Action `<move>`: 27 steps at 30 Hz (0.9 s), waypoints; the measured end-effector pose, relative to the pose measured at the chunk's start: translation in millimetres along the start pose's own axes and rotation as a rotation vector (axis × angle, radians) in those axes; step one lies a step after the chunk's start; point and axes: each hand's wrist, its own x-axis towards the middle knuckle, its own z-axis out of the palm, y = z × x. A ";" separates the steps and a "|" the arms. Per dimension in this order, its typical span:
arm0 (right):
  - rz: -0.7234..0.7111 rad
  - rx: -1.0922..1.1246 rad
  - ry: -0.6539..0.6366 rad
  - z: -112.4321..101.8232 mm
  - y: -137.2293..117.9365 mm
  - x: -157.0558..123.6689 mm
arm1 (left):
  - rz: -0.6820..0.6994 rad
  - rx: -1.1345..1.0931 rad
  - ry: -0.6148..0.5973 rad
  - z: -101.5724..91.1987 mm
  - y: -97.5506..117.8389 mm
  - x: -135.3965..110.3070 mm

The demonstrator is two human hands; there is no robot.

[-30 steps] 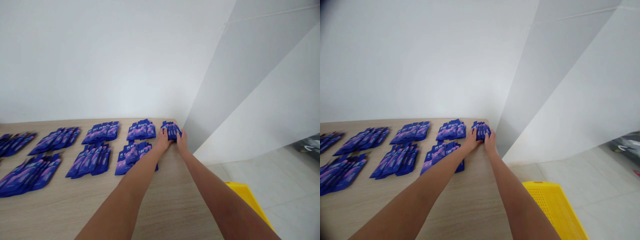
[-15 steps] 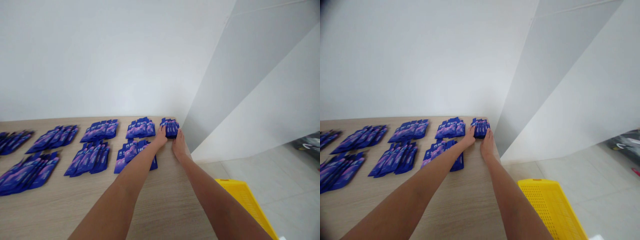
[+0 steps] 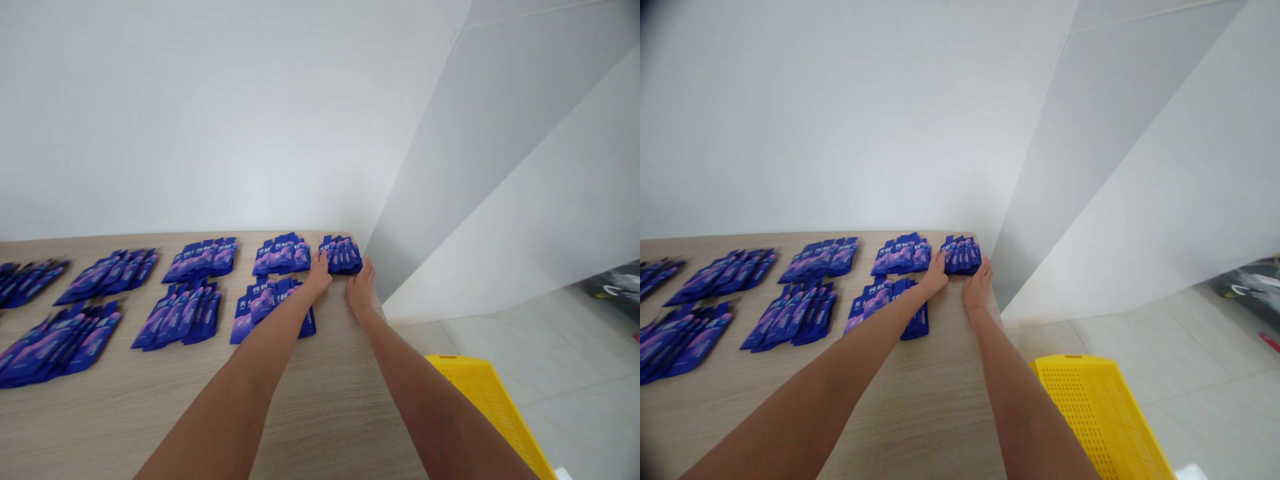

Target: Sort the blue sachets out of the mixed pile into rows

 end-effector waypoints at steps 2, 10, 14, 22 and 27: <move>0.003 0.001 -0.007 0.3 0.6 0.1 | 0.005 -0.004 0.003 1.4 -1.0 -2.0; -0.057 -0.021 -0.058 13.4 9.3 2.1 | 0.040 -0.005 -0.011 9.4 -3.3 0.9; -0.114 -0.033 -0.015 18.1 12.4 1.5 | 0.044 0.020 0.001 10.4 -3.8 4.5; -0.128 -0.016 0.032 19.0 11.8 1.2 | -0.001 0.133 0.037 8.5 -0.2 -1.8; -0.133 -0.010 0.035 18.4 12.8 1.7 | -0.100 0.189 0.068 11.1 6.9 0.4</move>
